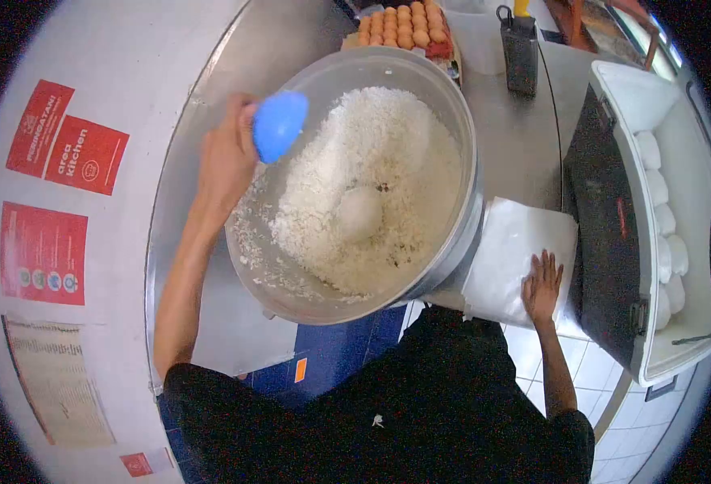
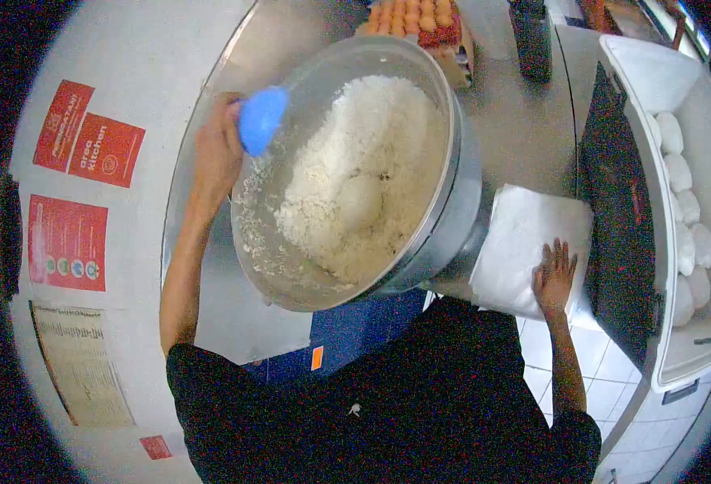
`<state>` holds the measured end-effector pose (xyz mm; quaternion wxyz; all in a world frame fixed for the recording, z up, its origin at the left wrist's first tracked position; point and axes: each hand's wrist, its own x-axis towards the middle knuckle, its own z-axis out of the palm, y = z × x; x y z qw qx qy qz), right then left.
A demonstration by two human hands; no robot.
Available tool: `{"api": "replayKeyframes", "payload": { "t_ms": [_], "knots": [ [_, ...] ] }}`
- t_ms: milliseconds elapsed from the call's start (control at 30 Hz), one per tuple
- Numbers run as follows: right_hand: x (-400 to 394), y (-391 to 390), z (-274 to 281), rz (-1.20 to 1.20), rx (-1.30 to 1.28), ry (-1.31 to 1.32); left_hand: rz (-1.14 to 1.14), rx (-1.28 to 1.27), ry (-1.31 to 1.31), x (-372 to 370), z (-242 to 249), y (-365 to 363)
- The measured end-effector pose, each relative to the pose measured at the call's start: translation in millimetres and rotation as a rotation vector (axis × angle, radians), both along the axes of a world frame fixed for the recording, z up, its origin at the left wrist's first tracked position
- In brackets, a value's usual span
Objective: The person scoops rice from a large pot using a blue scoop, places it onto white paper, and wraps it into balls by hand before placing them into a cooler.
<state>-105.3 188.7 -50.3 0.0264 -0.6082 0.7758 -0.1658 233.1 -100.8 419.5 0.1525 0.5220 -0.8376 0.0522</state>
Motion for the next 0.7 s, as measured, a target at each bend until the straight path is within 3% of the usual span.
{"api": "replayKeyframes", "payload": {
  "t_ms": [33,100,300,400,567,633,700],
  "knots": [
    [0,2,-1,0.009,-0.001,-0.01,-0.004,-0.015,0.004,2,-7,-11],
    [0,8,-3,0.028,-0.009,-0.023,-0.185,0.117,-0.26,21,-44,-35],
    [1,7,7,0.009,0.044,-0.033,0.179,0.55,-0.507,-8,-117,32],
    [1,10,6,0.037,0.033,-0.012,0.054,0.623,-0.513,3,-183,-1],
    [0,6,1,0.011,0.033,0.015,-0.026,0.498,-0.352,42,-148,-4],
    [1,7,2,0.007,0.044,0.01,0.153,0.602,-0.446,35,-128,17],
    [3,5,0,0.031,0.04,0.006,0.098,0.629,-0.529,33,-171,15]
  ]
}}
